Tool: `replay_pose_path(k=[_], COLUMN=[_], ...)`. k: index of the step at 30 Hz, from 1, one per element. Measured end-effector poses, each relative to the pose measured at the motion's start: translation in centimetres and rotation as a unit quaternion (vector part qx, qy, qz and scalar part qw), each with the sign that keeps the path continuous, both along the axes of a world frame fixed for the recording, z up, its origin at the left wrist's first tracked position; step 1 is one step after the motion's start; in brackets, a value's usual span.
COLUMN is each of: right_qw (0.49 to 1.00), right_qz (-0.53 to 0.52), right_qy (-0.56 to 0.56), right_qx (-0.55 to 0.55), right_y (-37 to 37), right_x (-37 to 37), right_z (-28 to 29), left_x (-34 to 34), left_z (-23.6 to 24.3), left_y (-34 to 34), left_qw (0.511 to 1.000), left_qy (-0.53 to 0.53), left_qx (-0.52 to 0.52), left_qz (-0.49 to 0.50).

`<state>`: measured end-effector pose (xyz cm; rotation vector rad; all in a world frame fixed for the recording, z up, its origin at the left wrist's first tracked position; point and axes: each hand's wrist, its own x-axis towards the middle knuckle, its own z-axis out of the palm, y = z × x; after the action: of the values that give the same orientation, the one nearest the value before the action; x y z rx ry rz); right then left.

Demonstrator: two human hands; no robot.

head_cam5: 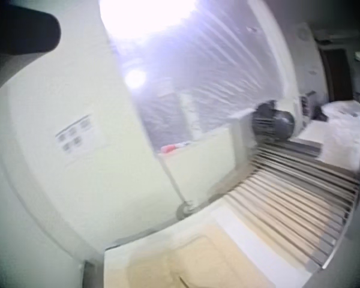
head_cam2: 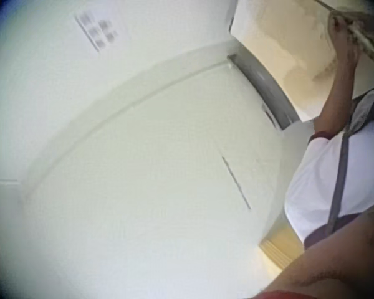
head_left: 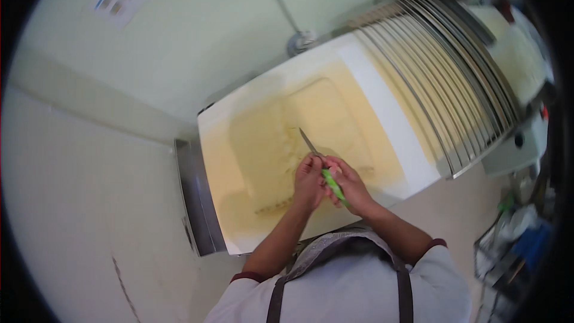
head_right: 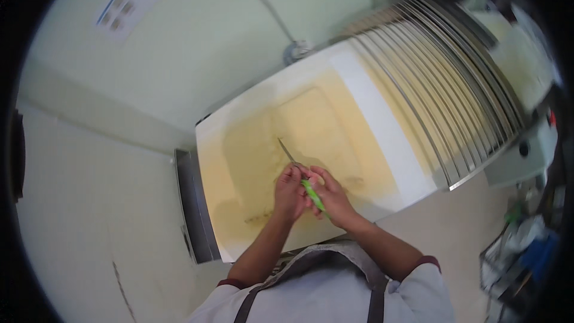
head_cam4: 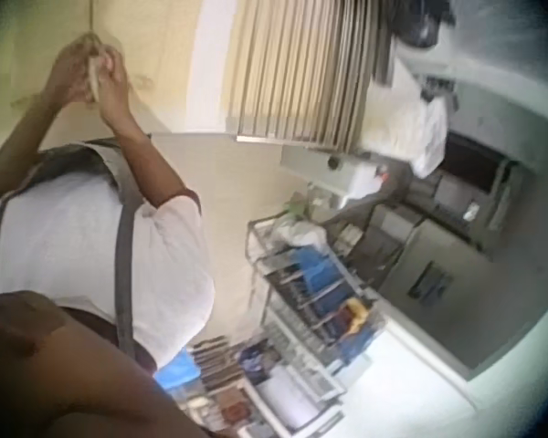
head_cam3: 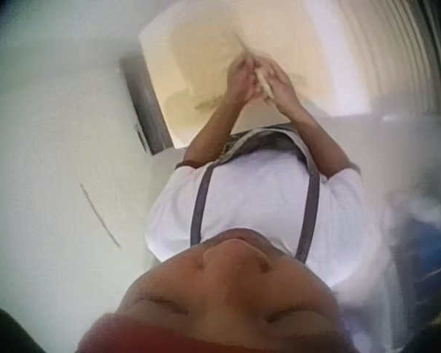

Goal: Preparing dough for baking using a dough sheeter machine.

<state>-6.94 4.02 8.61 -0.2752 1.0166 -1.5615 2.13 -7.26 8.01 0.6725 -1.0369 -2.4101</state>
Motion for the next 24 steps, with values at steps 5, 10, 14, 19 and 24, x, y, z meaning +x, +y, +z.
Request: replay_pose_path(k=[5, 10, 14, 19, 24], right_qw=[0.967, 0.960, 0.952, 0.945, 0.942], right_qz=[0.076, 0.028, -0.005, -0.021, -0.019], right_qy=[0.243, 0.263, 0.284, 0.276, 0.281], right_qx=[-0.003, 0.097, 0.117, 0.173, 0.183], right_y=[-1.6, -1.3, -2.5, -2.9, -3.4], right_x=[4.4, 6.9, 7.9, 8.2, 8.0], right_z=[-0.6, 0.9, 1.9, 1.9, 0.8], left_x=[10.0, 15.1, 12.0, 12.2, 12.4], left_z=[-0.9, -8.4, -11.4, -10.9, -11.0], left_y=[-15.0, -26.3, -32.4, -31.1, -28.9], left_qw=[0.913, 0.852, 0.761, 0.864, 0.832], left_qy=[-0.181, -0.311, -0.339, -0.318, -0.276], left_qx=[-0.260, -0.317, -0.491, -0.347, -0.420], left_qz=[0.256, 0.276, 0.254, 0.180, 0.234])
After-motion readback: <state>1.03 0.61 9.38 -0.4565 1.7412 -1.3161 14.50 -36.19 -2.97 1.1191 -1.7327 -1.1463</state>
